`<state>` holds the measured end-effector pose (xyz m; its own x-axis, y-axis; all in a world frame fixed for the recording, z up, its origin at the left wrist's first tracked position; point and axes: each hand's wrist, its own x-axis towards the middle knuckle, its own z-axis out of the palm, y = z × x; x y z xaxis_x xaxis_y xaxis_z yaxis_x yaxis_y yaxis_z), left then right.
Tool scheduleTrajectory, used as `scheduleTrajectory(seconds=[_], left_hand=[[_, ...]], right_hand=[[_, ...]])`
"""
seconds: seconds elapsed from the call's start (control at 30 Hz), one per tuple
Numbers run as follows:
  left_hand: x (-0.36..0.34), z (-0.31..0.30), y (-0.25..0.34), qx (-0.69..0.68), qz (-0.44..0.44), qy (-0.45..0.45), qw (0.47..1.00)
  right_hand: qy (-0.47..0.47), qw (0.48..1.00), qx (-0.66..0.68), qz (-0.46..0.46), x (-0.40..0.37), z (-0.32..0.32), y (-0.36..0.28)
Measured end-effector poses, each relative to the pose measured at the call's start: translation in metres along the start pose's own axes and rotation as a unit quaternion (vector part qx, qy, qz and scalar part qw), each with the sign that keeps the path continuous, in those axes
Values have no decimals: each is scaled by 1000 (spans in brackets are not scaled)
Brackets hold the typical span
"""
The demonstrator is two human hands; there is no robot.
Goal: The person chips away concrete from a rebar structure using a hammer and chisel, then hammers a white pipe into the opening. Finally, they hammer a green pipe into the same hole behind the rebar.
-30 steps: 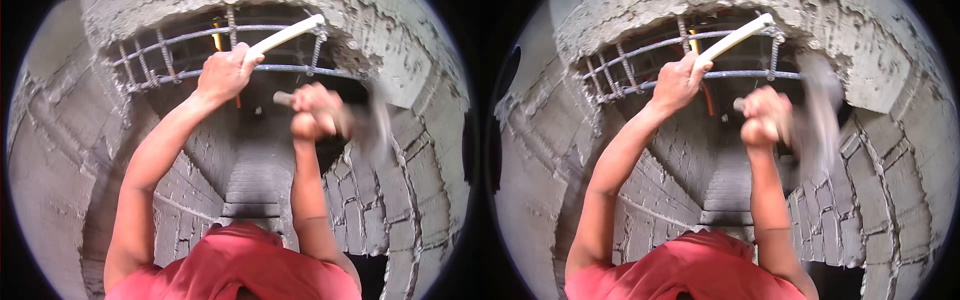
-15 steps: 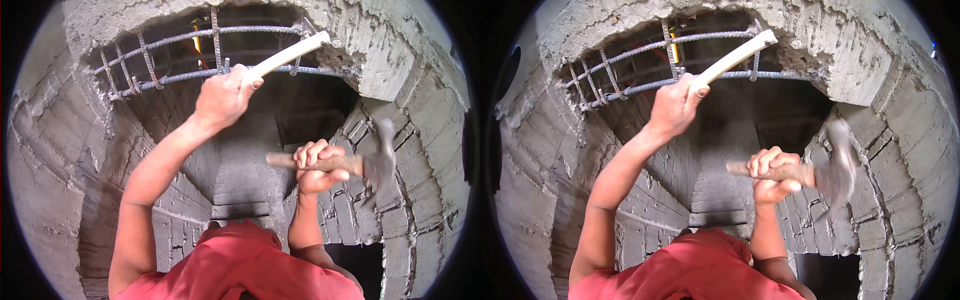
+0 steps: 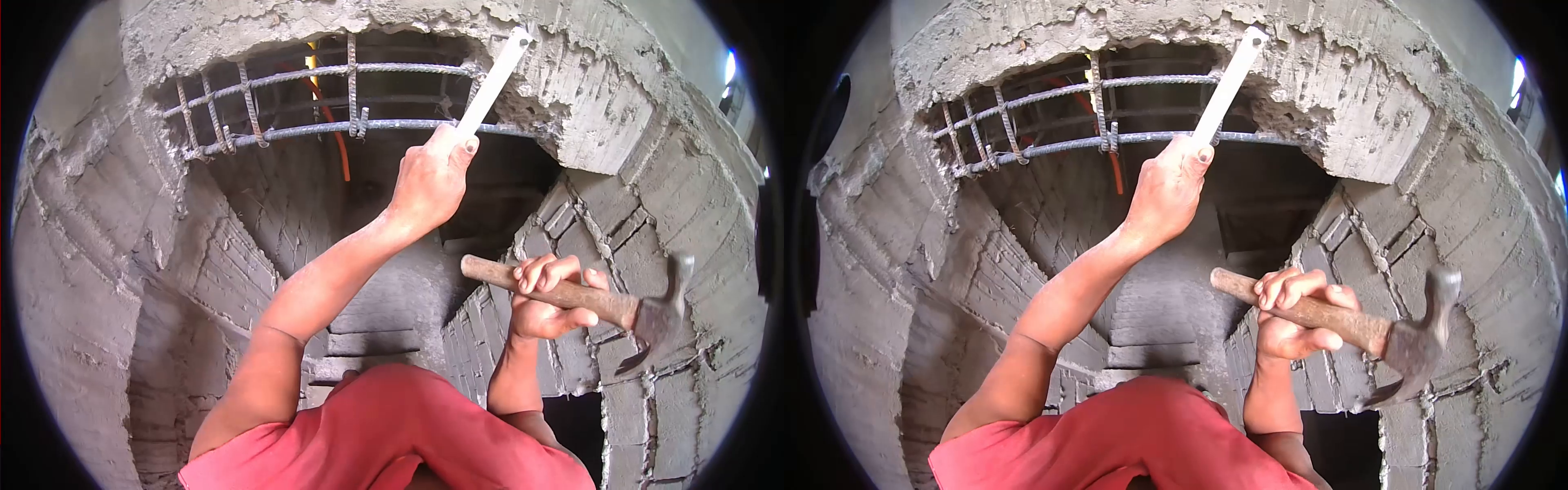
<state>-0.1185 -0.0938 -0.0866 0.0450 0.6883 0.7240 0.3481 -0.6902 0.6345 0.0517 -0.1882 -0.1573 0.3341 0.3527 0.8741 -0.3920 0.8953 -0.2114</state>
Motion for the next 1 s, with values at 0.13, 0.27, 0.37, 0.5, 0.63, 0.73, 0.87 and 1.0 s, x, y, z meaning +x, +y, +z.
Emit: scheduleTrajectory(seconds=[0.13, 0.27, 0.37, 0.5, 0.63, 0.73, 0.87, 1.0], left_hand=[[-8, 13, -16, 31, 36, 31, 998], [-11, 16, -21, 59, 44, 51, 996], [-9, 13, -15, 34, 29, 31, 999], [-6, 4, -5, -43, 17, -7, 999], [-6, 7, -3, -55, 0, 0, 998], [-5, 6, 1, -49, 1, 13, 999], [-10, 11, 2, -42, 18, 26, 999], [-2, -1, 10, -84, -47, -62, 993]], right_hand=[[-28, 997, -31, 72, 10, -12, -11], [-19, 988, -3, 150, 10, -18, -8], [10, 974, -72, 216, 12, -14, -9], [-25, 990, 6, 139, 43, -5, -20], [-158, 964, -78, -199, 98, 34, -8], [-47, 999, 1, -5, 83, 13, 47], [3, 958, -180, 221, 81, 17, 35], [-79, 989, -74, -102, 97, 33, -6]])
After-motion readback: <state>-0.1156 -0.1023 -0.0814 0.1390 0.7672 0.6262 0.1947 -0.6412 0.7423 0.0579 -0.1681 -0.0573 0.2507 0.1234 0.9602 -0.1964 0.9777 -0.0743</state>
